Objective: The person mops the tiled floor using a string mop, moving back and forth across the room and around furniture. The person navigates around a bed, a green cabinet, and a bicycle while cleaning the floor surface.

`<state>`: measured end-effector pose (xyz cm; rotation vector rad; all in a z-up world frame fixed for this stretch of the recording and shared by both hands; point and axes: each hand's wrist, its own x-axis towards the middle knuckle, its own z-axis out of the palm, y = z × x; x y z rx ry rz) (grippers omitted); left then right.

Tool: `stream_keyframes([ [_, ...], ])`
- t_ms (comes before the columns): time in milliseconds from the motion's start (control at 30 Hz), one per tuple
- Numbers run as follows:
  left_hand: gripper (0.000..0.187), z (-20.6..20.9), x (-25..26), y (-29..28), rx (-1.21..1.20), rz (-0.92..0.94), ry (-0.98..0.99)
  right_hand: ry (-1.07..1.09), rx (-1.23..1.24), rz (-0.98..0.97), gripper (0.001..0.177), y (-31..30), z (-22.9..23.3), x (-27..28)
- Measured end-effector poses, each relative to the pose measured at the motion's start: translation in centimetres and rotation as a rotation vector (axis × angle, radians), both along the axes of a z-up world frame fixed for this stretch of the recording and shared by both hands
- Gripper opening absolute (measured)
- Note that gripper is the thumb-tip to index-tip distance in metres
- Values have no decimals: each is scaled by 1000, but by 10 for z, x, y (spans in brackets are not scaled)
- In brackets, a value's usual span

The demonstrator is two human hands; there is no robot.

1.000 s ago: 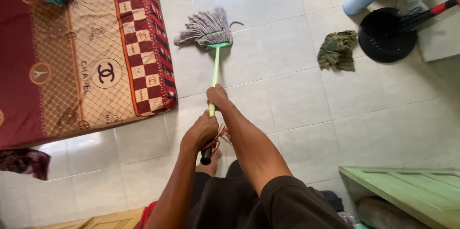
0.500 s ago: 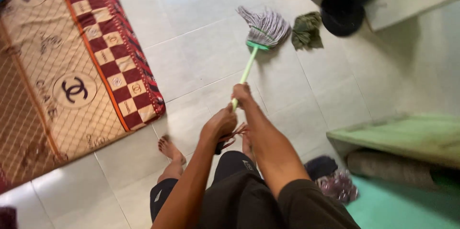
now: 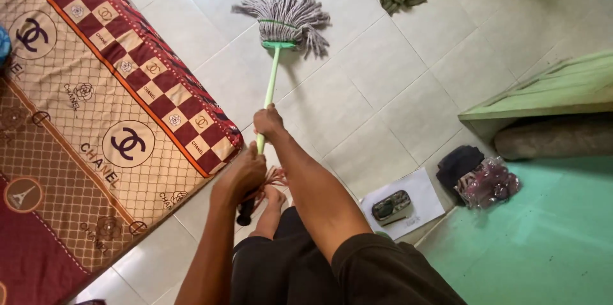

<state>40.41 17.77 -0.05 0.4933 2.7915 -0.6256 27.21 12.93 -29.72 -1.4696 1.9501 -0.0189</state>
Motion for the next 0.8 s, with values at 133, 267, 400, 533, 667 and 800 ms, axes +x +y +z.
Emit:
stream_keyframes([
  [133, 56, 25, -48, 40, 684, 1031, -676, 24, 3, -210, 76, 42, -51, -40],
  [267, 68, 47, -91, 85, 1227, 1499, -566, -501, 67, -1070, 77, 131, 233, -70],
  [400, 71, 37, -90, 117, 1144, 1376, -642, -356, 135, -1091, 77, 188, 171, -73],
  [533, 69, 32, -34, 106, 1182, 1335, -700, -376, 44, -1272, 38, 202, 194, -16],
  [667, 53, -96, 86, 62, 503, 110, -408, -291, 115, -1020, 57, 167, 17, 65],
  [800, 66, 36, 187, 1, -595, -530, -637, -349, 171, -969, 78, 61, -12, 192],
])
